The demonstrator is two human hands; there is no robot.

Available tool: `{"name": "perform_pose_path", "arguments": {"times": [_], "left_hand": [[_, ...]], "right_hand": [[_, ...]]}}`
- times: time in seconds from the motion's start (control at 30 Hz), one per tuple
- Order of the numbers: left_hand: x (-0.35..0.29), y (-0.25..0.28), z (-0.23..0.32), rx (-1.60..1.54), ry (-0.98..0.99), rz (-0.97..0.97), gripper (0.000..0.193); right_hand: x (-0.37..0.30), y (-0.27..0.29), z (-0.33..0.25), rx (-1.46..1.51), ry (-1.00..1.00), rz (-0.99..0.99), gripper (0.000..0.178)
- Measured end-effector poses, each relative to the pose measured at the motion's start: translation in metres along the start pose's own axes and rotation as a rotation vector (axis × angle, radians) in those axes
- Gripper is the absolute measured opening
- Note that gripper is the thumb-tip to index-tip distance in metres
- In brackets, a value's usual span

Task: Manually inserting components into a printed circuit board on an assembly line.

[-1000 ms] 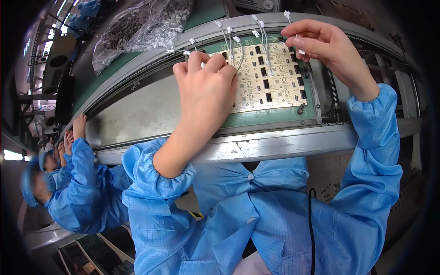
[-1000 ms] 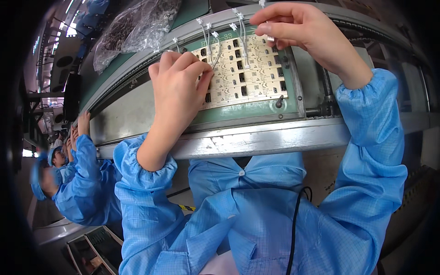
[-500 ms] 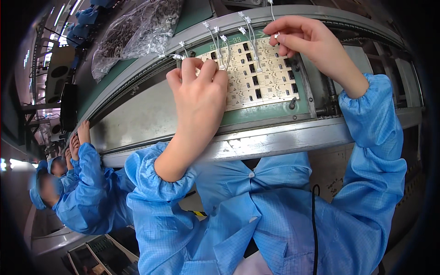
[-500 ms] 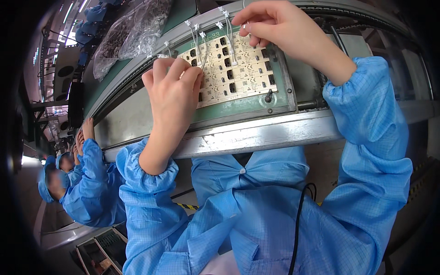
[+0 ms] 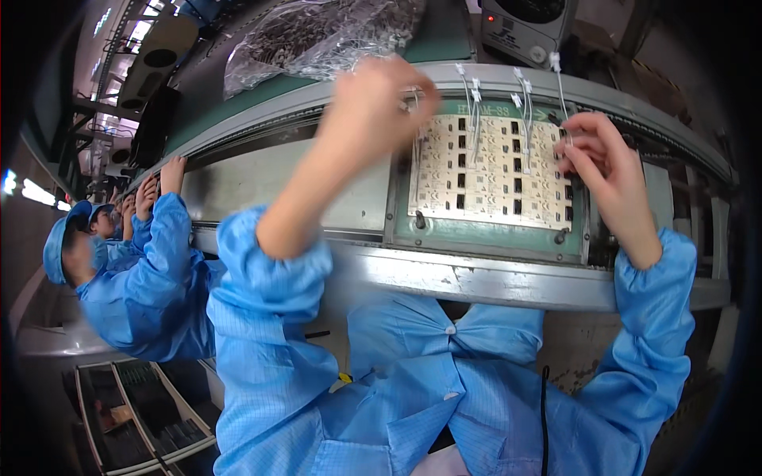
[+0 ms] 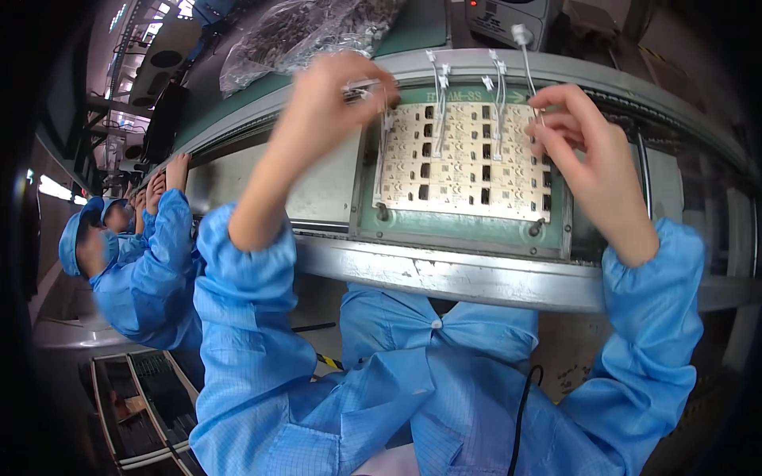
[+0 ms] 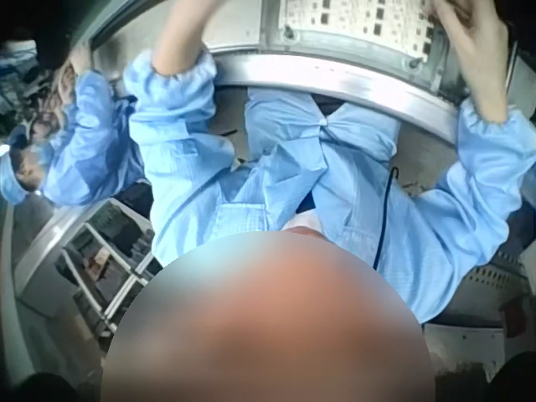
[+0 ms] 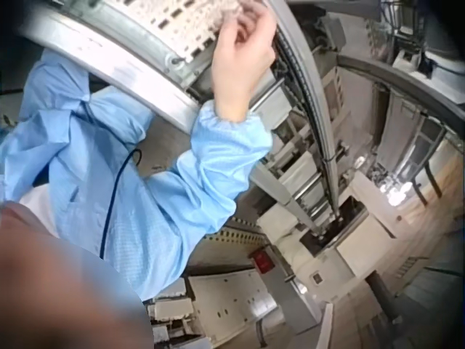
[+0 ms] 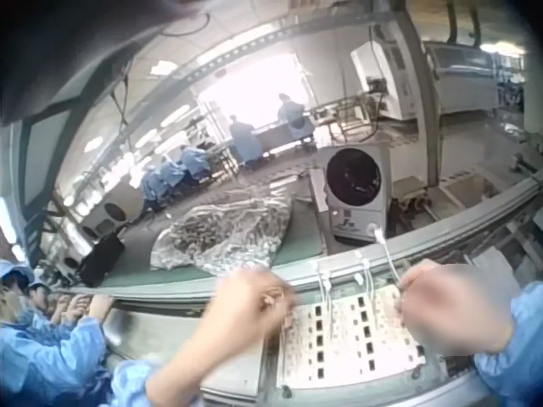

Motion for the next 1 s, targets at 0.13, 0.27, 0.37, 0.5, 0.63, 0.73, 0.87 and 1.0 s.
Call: {"name": "perform_pose_path", "arguments": {"times": [0.13,0.27,0.37,0.5,0.63,0.73,0.87,1.0], "left_hand": [[0.092,0.038,-0.127,-0.01,0.304,0.298,0.024],[0.148,0.033,-0.196,-0.083,0.269,0.289,0.025],[0.188,0.009,-0.185,-0.04,0.199,0.235,0.028],[0.226,0.013,-0.235,0.138,-0.093,0.442,0.026],[0.268,0.001,-0.231,-0.584,0.139,-0.062,0.03],[0.28,-0.029,-0.213,-0.218,0.375,0.086,0.019],[0.268,0.004,-0.212,0.021,-0.071,0.376,0.019],[0.254,0.038,-0.188,-0.195,0.181,0.266,0.029]], "right_hand": [[-0.009,0.003,-0.012,-0.182,0.086,0.045,0.026],[-0.007,0.005,-0.021,-0.385,0.213,0.035,0.01],[-0.012,0.004,-0.019,-0.405,0.188,0.078,0.006],[-0.003,-0.018,-0.023,-0.497,0.27,0.022,0.01],[-0.008,-0.022,-0.019,-0.507,0.271,-0.078,0.015],[-0.01,-0.007,-0.026,-0.601,0.36,0.091,0.015],[-0.01,-0.025,-0.02,-0.594,0.255,-0.094,0.01],[-0.012,-0.036,-0.018,-0.731,0.241,-0.148,0.008]]}}
Point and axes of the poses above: each hand's wrist, its own x-axis towards the middle knuckle, its own y-axis out of the back of the hand, z = x × y, the point moved 4 cm from there along x, towards the middle knuckle, and after that the axes turned 15 degrees about y, right-handed, at the moved point
